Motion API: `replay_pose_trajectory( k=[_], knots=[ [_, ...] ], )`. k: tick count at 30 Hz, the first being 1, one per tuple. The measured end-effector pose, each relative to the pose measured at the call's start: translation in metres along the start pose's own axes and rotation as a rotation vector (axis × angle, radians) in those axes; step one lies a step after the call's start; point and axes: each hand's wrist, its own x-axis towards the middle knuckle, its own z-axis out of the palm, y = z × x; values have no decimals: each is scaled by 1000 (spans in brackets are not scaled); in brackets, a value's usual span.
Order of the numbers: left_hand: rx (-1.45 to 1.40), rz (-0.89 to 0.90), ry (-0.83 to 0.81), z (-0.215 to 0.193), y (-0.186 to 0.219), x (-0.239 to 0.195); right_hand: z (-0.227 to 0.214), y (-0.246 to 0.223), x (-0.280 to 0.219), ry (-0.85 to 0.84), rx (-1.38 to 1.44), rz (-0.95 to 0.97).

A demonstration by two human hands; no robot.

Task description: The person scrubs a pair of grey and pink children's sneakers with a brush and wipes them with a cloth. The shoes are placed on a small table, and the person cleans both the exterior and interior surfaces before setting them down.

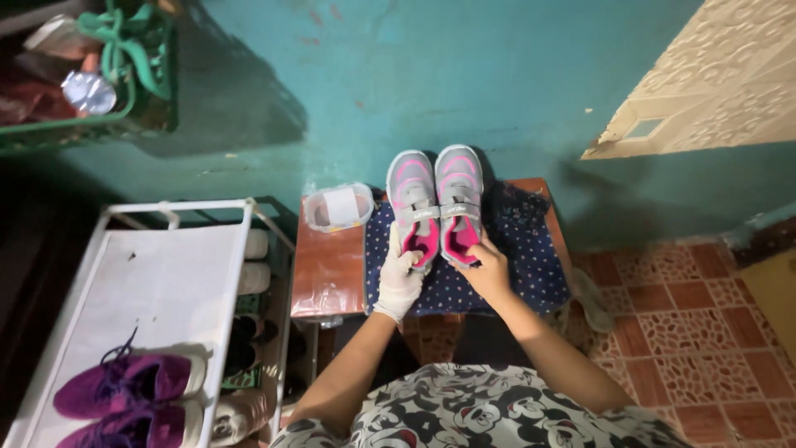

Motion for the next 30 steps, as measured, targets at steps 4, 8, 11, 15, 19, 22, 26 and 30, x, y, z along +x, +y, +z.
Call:
replay_pose_trajectory(
  k=[4,8,11,15,19,22,26,30],
  knots=[
    [695,655,-117,-28,-7,35,17,-1,23,83,42,-148],
    [1047,826,-169,-33,-9,53,32,30,22,29,-29,-80],
    [1074,736,-198,-28,5,38,16,12,29,-94,-47,-18],
    [959,621,-274,-35,13,33,-5,4,34,-324,123,117],
    [796,573,-310,-64,20,36,-53,-22,46,-428,406,267],
    [650,576,-339,-93,28,44,-89,-36,61,-312,382,295],
    [830,380,-339,-117,66,27,-129,-7,58,-159,216,421],
    [985,325,-419,-135,70,10,-133,19,22,-272,188,579]
  ],
)
